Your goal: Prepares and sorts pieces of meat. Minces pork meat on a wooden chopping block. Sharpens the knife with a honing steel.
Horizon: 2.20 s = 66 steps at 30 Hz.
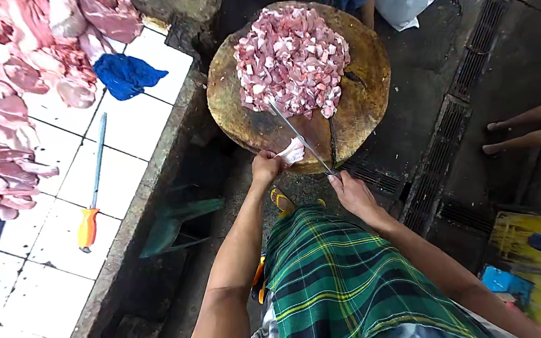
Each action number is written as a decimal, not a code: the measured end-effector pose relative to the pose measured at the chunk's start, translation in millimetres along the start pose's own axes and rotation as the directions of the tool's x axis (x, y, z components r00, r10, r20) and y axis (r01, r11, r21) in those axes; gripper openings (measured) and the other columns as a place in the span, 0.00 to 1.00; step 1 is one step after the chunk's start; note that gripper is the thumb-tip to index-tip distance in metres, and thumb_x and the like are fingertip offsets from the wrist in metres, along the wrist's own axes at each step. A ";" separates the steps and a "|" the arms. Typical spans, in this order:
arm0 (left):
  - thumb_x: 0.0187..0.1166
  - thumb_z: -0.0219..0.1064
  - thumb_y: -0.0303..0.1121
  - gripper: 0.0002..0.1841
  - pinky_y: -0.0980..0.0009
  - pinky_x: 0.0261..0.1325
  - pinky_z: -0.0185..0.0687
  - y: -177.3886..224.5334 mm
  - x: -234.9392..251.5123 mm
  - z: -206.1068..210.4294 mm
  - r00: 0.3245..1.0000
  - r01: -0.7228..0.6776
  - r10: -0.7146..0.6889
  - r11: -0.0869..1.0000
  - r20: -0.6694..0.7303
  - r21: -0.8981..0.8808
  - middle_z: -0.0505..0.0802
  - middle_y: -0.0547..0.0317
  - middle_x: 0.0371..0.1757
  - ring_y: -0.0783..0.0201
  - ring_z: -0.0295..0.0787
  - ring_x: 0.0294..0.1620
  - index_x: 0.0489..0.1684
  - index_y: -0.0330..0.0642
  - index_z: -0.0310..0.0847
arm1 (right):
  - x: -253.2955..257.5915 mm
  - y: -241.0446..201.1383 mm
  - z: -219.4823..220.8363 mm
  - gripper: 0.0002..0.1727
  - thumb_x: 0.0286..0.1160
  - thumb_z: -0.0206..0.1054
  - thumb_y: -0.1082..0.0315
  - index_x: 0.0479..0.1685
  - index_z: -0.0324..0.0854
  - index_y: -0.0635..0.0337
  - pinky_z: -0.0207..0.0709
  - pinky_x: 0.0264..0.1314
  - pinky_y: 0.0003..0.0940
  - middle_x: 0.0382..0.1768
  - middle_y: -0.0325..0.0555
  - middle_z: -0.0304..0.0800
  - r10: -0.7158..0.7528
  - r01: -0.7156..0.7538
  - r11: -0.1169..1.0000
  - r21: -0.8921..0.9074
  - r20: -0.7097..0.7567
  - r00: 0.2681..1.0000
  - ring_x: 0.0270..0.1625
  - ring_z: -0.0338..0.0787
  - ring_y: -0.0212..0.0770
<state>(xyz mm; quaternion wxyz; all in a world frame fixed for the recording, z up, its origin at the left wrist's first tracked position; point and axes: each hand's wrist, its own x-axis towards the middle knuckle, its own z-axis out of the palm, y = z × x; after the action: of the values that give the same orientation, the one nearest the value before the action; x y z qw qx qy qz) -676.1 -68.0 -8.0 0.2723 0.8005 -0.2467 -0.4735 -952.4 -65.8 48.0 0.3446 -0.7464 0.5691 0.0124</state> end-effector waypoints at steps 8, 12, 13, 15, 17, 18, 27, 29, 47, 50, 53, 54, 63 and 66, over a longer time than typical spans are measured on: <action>0.78 0.73 0.45 0.20 0.53 0.51 0.93 -15.3 6.8 0.3 0.999 -0.041 0.044 0.994 0.027 -0.100 0.96 0.51 0.42 0.58 0.95 0.40 0.56 0.39 0.84 | -12.9 -28.8 -39.6 0.34 0.91 0.41 0.36 0.51 0.81 0.56 0.82 0.25 0.47 0.20 0.41 0.81 0.025 0.001 0.984 0.176 -0.145 0.989 0.21 0.84 0.42; 0.74 0.75 0.37 0.18 0.54 0.50 0.93 -3.9 -0.3 1.8 0.999 -0.028 0.030 0.994 0.012 -0.108 0.95 0.49 0.42 0.57 0.95 0.39 0.57 0.37 0.82 | 4.1 -28.1 -6.4 0.30 0.91 0.47 0.40 0.52 0.80 0.60 0.84 0.27 0.47 0.22 0.43 0.82 -0.098 0.126 0.980 0.151 -0.181 0.979 0.23 0.86 0.42; 0.75 0.75 0.36 0.18 0.55 0.49 0.93 4.3 -3.4 2.5 0.998 -0.042 0.047 0.991 0.034 -0.129 0.95 0.50 0.42 0.58 0.95 0.39 0.58 0.37 0.82 | 6.8 -23.3 0.0 0.31 0.91 0.47 0.39 0.53 0.80 0.59 0.84 0.31 0.52 0.24 0.47 0.84 -0.037 0.045 0.994 0.100 -0.080 0.996 0.27 0.88 0.48; 0.78 0.74 0.34 0.18 0.59 0.47 0.92 26.7 -9.4 6.5 0.986 -0.095 0.127 0.960 0.108 -0.262 0.94 0.50 0.41 0.59 0.93 0.37 0.59 0.34 0.80 | 9.8 -10.1 0.8 0.37 0.89 0.42 0.32 0.53 0.81 0.58 0.85 0.40 0.61 0.31 0.54 0.87 0.102 -0.104 0.995 0.006 0.097 0.990 0.36 0.91 0.56; 0.77 0.74 0.31 0.17 0.62 0.45 0.91 49.3 -12.1 10.1 0.967 -0.136 0.207 0.912 0.148 -0.388 0.94 0.50 0.41 0.61 0.92 0.36 0.59 0.34 0.80 | 7.7 -1.1 -7.3 0.41 0.87 0.39 0.29 0.51 0.83 0.58 0.84 0.44 0.63 0.34 0.55 0.88 0.171 -0.171 0.985 -0.010 0.115 0.979 0.40 0.91 0.58; 0.77 0.74 0.30 0.16 0.63 0.43 0.91 58.6 -14.9 11.5 0.961 -0.145 0.227 0.899 0.157 -0.412 0.93 0.51 0.41 0.62 0.91 0.36 0.59 0.35 0.80 | 4.2 2.7 -10.5 0.42 0.87 0.39 0.29 0.51 0.83 0.59 0.83 0.44 0.63 0.34 0.56 0.88 0.200 -0.202 0.979 0.005 0.107 0.974 0.41 0.91 0.58; 0.74 0.75 0.44 0.24 0.38 0.66 0.84 41.2 16.8 31.5 0.968 -0.248 0.229 0.942 0.107 0.228 0.95 0.44 0.54 0.46 0.92 0.57 0.66 0.42 0.86 | -20.8 -7.6 -42.1 0.33 0.92 0.42 0.38 0.50 0.82 0.58 0.82 0.27 0.47 0.21 0.42 0.81 0.038 0.009 0.985 0.172 -0.263 0.964 0.23 0.85 0.42; 0.76 0.73 0.40 0.22 0.37 0.64 0.84 40.3 9.0 35.2 0.973 -0.230 0.226 0.936 0.046 0.266 0.94 0.42 0.54 0.44 0.92 0.57 0.64 0.39 0.85 | -21.7 -15.9 -39.7 0.31 0.91 0.46 0.39 0.48 0.81 0.59 0.79 0.19 0.40 0.18 0.39 0.79 -0.081 0.148 0.979 0.142 -0.397 0.914 0.19 0.82 0.37; 0.82 0.66 0.41 0.13 0.53 0.76 0.76 -30.3 36.9 38.4 0.608 -0.657 0.791 0.552 -0.072 0.513 0.93 0.52 0.59 0.50 0.84 0.70 0.50 0.43 0.92 | 6.2 -1.9 -13.5 0.32 0.91 0.46 0.37 0.51 0.80 0.58 0.82 0.23 0.49 0.20 0.46 0.82 -0.009 0.017 0.999 0.040 -0.204 0.979 0.21 0.86 0.47; 0.83 0.65 0.42 0.13 0.52 0.75 0.77 -29.0 36.7 37.6 0.633 -0.638 0.770 0.575 -0.075 0.512 0.94 0.53 0.59 0.49 0.84 0.70 0.50 0.45 0.93 | 16.3 9.7 -22.3 0.39 0.88 0.40 0.30 0.55 0.81 0.57 0.84 0.42 0.62 0.33 0.56 0.88 0.232 -0.232 0.973 0.009 0.034 0.972 0.39 0.92 0.58; 0.81 0.67 0.43 0.14 0.54 0.75 0.78 -31.4 31.8 32.2 0.623 -0.661 0.776 0.589 -0.098 0.465 0.92 0.53 0.61 0.51 0.84 0.70 0.52 0.44 0.92 | 1.6 -3.8 -47.2 0.37 0.90 0.41 0.33 0.53 0.82 0.57 0.83 0.38 0.58 0.29 0.52 0.85 0.225 -0.223 0.973 0.052 -0.050 0.973 0.34 0.90 0.54; 0.80 0.68 0.43 0.15 0.54 0.75 0.78 -30.6 32.8 31.5 0.601 -0.676 0.791 0.578 -0.111 0.456 0.92 0.52 0.62 0.51 0.84 0.70 0.52 0.44 0.92 | -2.7 -9.9 -52.3 0.35 0.91 0.42 0.35 0.52 0.81 0.57 0.83 0.33 0.53 0.24 0.48 0.83 0.171 -0.163 0.984 0.075 -0.122 0.978 0.28 0.88 0.49; 0.82 0.63 0.47 0.18 0.48 0.76 0.74 -32.8 42.6 34.4 0.597 -0.651 0.802 0.501 -0.022 0.570 0.92 0.49 0.59 0.47 0.84 0.69 0.51 0.43 0.90 | 13.5 9.2 -11.6 0.39 0.87 0.41 0.30 0.50 0.81 0.58 0.84 0.36 0.59 0.28 0.53 0.86 0.155 -0.154 0.987 -0.042 0.004 0.988 0.33 0.90 0.55; 0.82 0.64 0.45 0.16 0.50 0.75 0.76 -36.6 40.0 28.1 0.601 -0.669 0.798 0.523 -0.029 0.528 0.91 0.47 0.59 0.46 0.84 0.68 0.49 0.43 0.91 | 4.2 -0.4 -31.3 0.39 0.89 0.39 0.32 0.54 0.82 0.58 0.84 0.43 0.61 0.32 0.54 0.87 0.248 -0.248 0.969 -0.019 0.011 0.969 0.38 0.91 0.57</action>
<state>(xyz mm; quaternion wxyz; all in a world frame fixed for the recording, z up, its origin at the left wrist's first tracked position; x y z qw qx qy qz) -678.9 -73.1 -68.8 0.2777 0.7144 -0.6300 -0.1251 -962.3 -85.8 70.3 0.3376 -0.6724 0.6555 0.0656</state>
